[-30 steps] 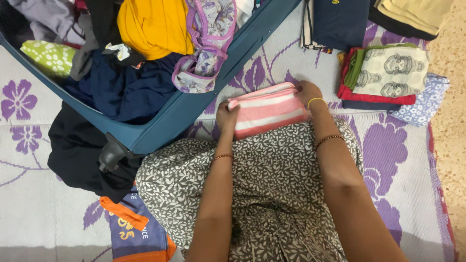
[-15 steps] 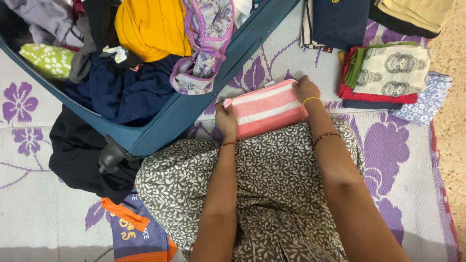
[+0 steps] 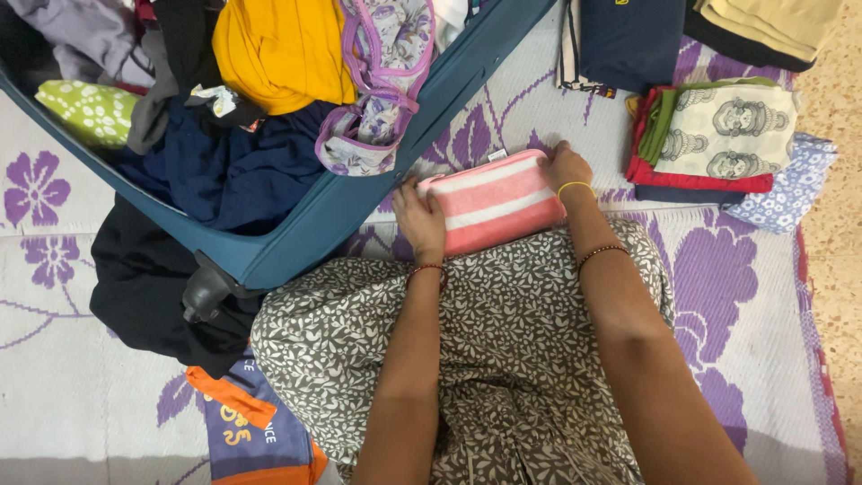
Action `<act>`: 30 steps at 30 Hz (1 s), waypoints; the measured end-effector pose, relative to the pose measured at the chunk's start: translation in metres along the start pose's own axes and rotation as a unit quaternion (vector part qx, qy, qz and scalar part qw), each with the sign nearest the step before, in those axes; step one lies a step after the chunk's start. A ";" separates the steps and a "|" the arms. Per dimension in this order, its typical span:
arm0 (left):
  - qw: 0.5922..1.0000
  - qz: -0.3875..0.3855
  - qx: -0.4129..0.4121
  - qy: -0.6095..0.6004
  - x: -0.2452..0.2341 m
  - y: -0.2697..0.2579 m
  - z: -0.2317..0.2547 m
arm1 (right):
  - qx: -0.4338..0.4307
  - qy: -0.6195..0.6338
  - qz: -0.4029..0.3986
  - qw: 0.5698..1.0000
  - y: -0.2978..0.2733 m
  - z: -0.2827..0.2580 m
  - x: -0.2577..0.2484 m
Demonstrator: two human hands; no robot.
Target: The person folds a pink and white striped item and a yellow top by hand, placing them near a blue suitcase on a mat. They move several other pieces of clothing around while organizing the contents of the suitcase.
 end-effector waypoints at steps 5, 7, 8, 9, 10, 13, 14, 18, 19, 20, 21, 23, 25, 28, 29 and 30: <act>0.992 -0.066 0.107 0.022 0.019 -0.013 0.002 | -0.050 0.036 0.048 0.997 -0.015 -0.012 -0.013; 0.979 -0.137 0.140 0.055 0.039 -0.029 0.004 | -0.054 0.064 0.063 0.995 -0.014 -0.010 -0.017; 0.970 -0.171 0.156 0.071 0.048 -0.037 0.004 | -0.057 0.078 0.071 0.993 -0.013 -0.010 -0.018; 0.965 -0.168 0.181 0.084 0.052 -0.042 0.005 | -0.063 0.087 0.076 0.991 -0.013 -0.011 -0.019; 0.960 -0.166 0.206 0.097 0.055 -0.047 0.006 | -0.069 0.097 0.081 0.990 -0.013 -0.012 -0.020; 0.946 -0.197 0.221 0.131 0.065 -0.057 -0.004 | -0.088 0.119 0.104 0.984 -0.016 -0.015 -0.021; 0.941 -0.214 0.220 0.139 0.070 -0.058 -0.007 | -0.093 0.125 0.117 0.981 -0.017 -0.017 -0.023; 0.936 -0.212 0.231 0.160 0.080 -0.057 -0.011 | -0.170 0.075 0.172 0.967 -0.034 -0.039 -0.021; 0.937 -0.207 0.233 0.156 0.080 -0.057 -0.012 | -0.177 0.061 0.166 0.968 -0.040 -0.046 -0.012; 0.938 -0.202 0.236 0.153 0.080 -0.057 -0.012 | -0.243 0.083 0.163 0.953 -0.050 -0.061 -0.002; 0.937 -0.203 0.237 0.158 0.081 -0.059 -0.014 | -0.308 0.103 0.158 0.932 -0.064 -0.076 0.010; 0.934 -0.203 0.238 0.170 0.083 -0.061 -0.020 | -0.331 0.125 0.137 0.925 -0.101 -0.105 0.044; 0.921 -0.230 0.229 0.217 0.092 -0.061 -0.028 | -0.402 0.075 0.086 0.908 -0.149 -0.134 0.070; 0.862 -0.169 0.270 0.395 0.097 -0.059 -0.034 | -0.333 0.098 -0.001 0.938 -0.174 -0.143 0.085; 0.824 -0.132 0.289 0.469 0.095 -0.061 -0.034 | -0.324 0.082 0.009 0.942 -0.171 -0.141 0.084; 0.868 -0.172 0.264 0.384 0.095 -0.062 -0.035 | -0.314 0.065 0.019 0.947 -0.164 -0.138 0.082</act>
Point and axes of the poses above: each hand's wrist, its own y-axis towards the middle knuckle, its own x-axis out of the palm, z = x × y, the point moved 6 cm from there along y, towards the middle knuckle, and after that the axes turned 4 degrees about y, right-handed, at the moved point
